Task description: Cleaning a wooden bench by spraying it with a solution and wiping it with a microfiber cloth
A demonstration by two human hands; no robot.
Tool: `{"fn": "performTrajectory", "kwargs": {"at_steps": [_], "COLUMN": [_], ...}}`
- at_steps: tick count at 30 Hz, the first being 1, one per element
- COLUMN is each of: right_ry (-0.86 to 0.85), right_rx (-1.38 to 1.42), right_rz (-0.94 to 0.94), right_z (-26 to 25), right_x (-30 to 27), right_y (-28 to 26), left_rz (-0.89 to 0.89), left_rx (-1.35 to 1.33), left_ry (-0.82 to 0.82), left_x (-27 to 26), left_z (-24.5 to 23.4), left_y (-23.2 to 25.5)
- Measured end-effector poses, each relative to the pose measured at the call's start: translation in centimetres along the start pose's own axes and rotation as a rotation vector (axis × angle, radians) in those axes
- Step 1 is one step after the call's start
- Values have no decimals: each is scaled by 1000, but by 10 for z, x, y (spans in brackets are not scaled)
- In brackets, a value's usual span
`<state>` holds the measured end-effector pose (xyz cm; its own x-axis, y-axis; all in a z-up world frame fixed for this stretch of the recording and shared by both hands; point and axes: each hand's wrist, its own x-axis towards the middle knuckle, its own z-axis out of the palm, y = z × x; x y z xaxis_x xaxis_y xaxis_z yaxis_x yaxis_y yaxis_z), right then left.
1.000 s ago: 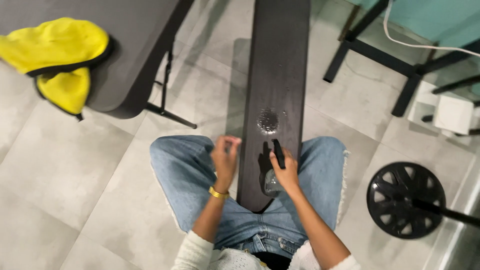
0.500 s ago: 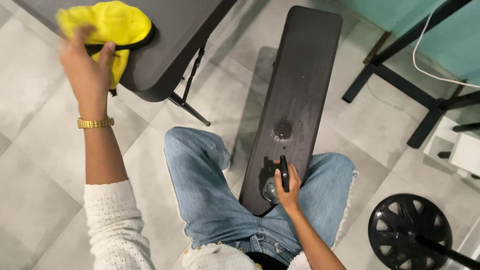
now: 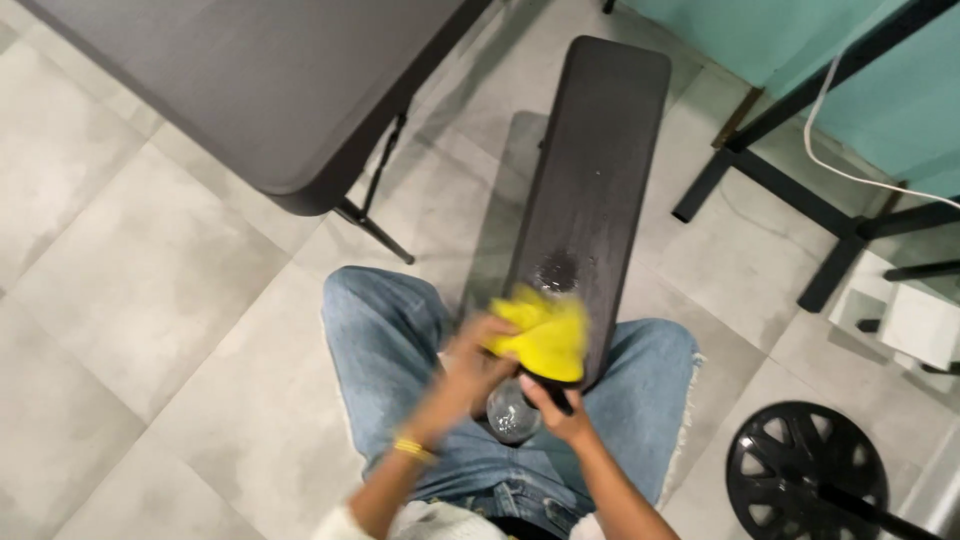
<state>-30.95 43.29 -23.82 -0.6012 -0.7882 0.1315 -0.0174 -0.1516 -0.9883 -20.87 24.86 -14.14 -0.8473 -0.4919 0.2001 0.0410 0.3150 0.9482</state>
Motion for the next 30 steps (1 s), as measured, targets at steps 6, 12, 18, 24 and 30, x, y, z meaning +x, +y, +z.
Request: {"fn": "performTrajectory", "kwargs": {"at_steps": [6, 12, 18, 24, 30], "right_ry": [83, -104, -431, 184, 270], "right_rx": [-31, -226, -322, -30, -154], "right_rz": [117, 60, -215, -375, -656], "right_z": [-9, -11, -23, 41, 136], "right_x": [15, 54, 103, 174, 239], "right_y": [-21, -77, -149, -224, -258], "left_rz": [-87, -18, -160, -206, -117], "left_rx": [-36, 78, 319, 339, 177], "left_ry": [-38, -106, 53, 201, 341], "left_x": [14, 18, 3, 6, 12], "left_z": [9, -21, -30, -14, -41], "left_y": [28, 20, -33, -35, -14]}}
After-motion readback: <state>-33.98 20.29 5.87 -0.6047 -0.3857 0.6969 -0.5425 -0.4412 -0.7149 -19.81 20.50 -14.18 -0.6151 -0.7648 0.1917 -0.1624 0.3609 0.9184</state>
